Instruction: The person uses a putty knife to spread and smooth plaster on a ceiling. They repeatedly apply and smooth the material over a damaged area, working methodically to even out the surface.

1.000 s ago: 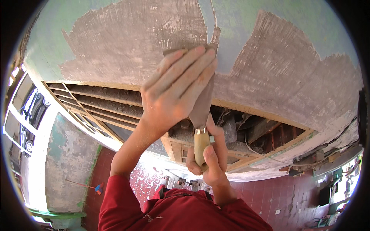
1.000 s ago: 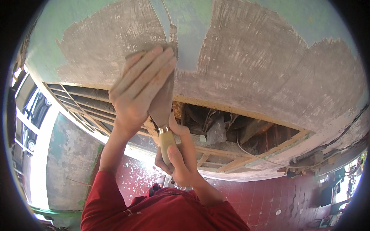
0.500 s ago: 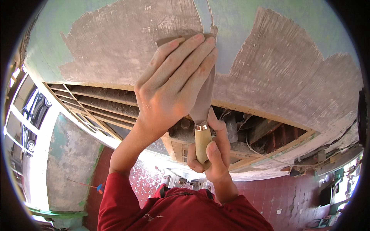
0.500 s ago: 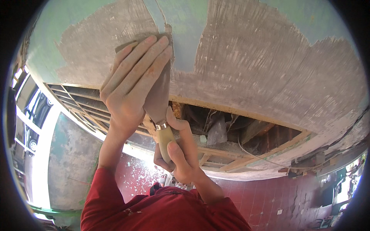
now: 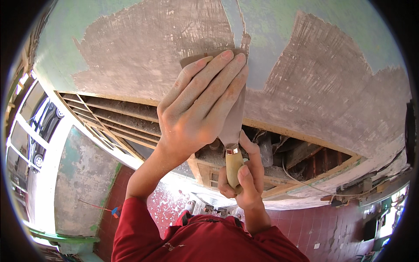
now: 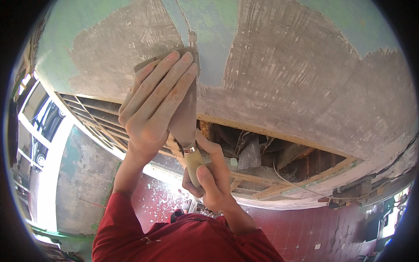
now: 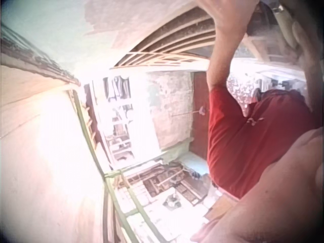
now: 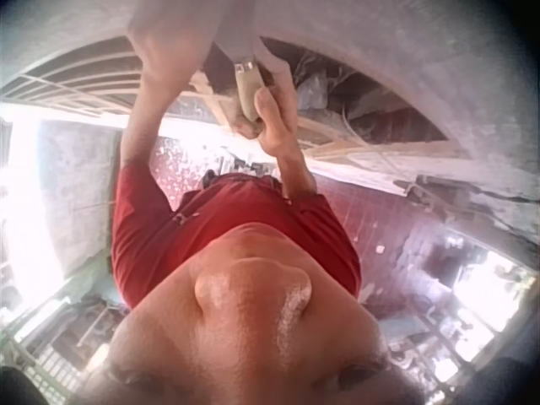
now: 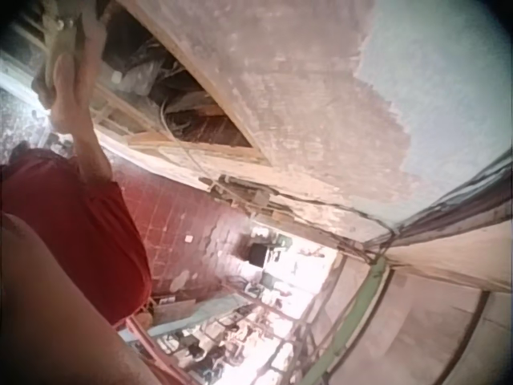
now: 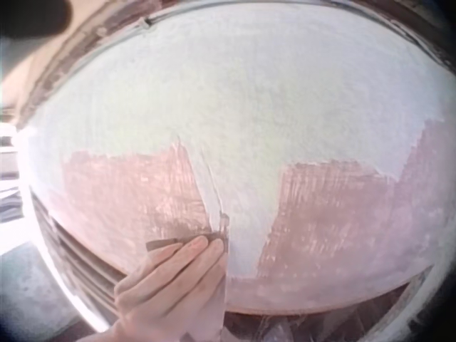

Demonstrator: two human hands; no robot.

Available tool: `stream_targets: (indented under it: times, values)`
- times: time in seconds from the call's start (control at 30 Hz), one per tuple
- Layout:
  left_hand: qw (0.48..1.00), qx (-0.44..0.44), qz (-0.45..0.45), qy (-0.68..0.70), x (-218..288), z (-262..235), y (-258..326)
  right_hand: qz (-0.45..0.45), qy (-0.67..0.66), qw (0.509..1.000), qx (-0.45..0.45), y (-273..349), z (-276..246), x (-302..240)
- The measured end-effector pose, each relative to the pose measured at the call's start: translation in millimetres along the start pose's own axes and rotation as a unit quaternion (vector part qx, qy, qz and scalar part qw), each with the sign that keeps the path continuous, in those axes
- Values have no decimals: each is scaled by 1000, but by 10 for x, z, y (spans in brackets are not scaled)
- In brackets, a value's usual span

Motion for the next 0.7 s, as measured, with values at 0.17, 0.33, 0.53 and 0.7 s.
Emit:
stream_targets:
  times: [0.17, 0.33, 0.53, 0.7]
  values:
    - [997, -49, -54, -13, -126, -316, 275, -6, 16, 999, 30, -19, -30, 27]
    - [801, -37, -481, 356, -291, -485, 973, 6, 25, 999, 25, 25, -11, 62]
    - [701, -87, -544, 453, -204, 145, 641, 0, 73, 995, 73, 52, 58, 137]
    - [716, -29, -557, 420, -159, 179, 499, -5, 74, 994, 85, -6, 97, 68]
Point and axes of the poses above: each hand's wrist, its own y-axis away from the middle knuckle, its own z-axis out of the palm, x = y × z, the point moved 7 cm from there along -y, towards the middle knuckle, and after that the axes turned 8 degrees about x, right-handed, at the moved point
